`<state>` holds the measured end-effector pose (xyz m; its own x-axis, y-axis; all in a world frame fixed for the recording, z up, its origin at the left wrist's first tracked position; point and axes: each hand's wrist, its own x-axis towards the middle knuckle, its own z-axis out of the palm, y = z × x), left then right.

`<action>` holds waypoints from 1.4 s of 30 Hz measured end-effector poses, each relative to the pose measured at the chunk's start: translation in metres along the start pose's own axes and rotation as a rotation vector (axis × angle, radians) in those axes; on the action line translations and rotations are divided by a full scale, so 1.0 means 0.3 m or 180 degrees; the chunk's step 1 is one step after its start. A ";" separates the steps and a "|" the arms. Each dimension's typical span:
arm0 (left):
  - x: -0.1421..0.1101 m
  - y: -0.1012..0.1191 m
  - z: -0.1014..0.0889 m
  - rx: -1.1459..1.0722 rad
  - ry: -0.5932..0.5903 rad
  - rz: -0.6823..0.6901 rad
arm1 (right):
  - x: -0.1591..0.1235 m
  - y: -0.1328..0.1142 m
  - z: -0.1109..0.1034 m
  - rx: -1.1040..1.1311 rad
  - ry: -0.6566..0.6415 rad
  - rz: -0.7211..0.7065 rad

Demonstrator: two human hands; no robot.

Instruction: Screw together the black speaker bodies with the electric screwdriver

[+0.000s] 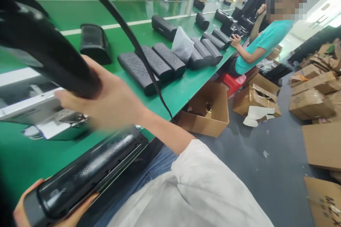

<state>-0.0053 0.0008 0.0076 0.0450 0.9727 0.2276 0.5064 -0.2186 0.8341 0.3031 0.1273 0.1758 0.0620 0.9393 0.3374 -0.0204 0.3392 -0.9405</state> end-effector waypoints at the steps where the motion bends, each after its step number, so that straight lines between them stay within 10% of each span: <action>1: 0.004 -0.003 -0.003 0.0091 0.0038 -0.0044 | -0.012 -0.012 -0.005 0.0092 -0.0012 -0.0042; 10: -0.011 0.032 0.000 0.0205 -0.0245 -0.0171 | -0.013 -0.012 -0.031 0.0471 0.0057 -0.0205; 15: -0.024 0.028 0.002 -0.0035 -0.0502 -0.0061 | 0.032 -0.168 -0.048 0.0469 -0.0199 -0.0836; 20: -0.025 0.035 0.009 -0.0226 -0.0383 -0.0045 | 0.109 -0.232 0.092 0.0474 0.0301 -0.1633; 25: -0.026 0.041 0.011 -0.0390 -0.0535 -0.0215 | 0.212 -0.114 0.261 0.0031 0.0290 -0.1554; 34: -0.026 0.038 0.019 -0.0477 -0.0545 -0.0112 | 0.343 -0.003 0.288 -0.0625 0.0167 -0.1034; 42: -0.026 0.029 0.042 -0.0542 -0.0417 0.0296 | 0.156 -0.167 0.275 -0.0114 -0.0054 -0.0835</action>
<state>0.0094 -0.0076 0.0068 0.2018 0.9472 0.2493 0.3428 -0.3068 0.8879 0.2245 0.1584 0.2420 0.0437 0.8204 0.5701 0.0294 0.5694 -0.8216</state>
